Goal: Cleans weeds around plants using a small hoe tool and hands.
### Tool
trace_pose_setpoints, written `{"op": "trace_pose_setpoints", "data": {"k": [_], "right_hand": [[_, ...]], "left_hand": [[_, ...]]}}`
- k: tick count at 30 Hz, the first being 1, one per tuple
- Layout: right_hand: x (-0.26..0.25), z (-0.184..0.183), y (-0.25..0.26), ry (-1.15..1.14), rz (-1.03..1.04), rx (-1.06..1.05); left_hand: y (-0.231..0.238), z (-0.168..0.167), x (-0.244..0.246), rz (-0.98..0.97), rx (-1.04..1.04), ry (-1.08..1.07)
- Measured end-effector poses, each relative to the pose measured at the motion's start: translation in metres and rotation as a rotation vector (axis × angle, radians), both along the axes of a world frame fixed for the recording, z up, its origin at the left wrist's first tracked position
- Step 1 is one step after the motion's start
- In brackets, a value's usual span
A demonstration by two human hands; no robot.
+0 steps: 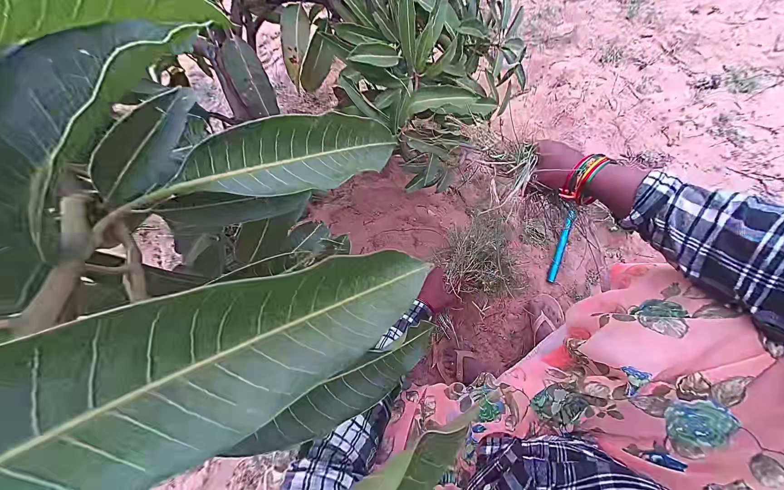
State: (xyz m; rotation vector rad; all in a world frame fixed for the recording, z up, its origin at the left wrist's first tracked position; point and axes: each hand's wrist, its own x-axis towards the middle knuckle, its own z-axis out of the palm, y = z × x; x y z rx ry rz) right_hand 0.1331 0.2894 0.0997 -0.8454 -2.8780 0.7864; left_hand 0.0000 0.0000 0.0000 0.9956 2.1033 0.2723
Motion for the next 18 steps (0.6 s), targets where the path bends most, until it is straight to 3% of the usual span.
{"op": "trace_pose_setpoints", "data": {"k": [6,9,12,18], "right_hand": [[-0.001,-0.003,-0.012,-0.097,0.03,0.01],[0.001,-0.017,-0.003,-0.102,0.115,0.026],[0.002,-0.017,-0.007,-0.112,0.144,-0.002],[-0.015,0.011,-0.039,0.052,0.158,-0.081]], "left_hand": [[0.031,-0.059,0.089,-0.428,-0.156,0.046],[0.026,-0.071,0.094,-0.541,-0.163,0.028],[0.029,-0.062,0.062,-0.423,-0.107,0.047],[0.008,0.024,-0.033,0.165,0.062,0.146]]}}
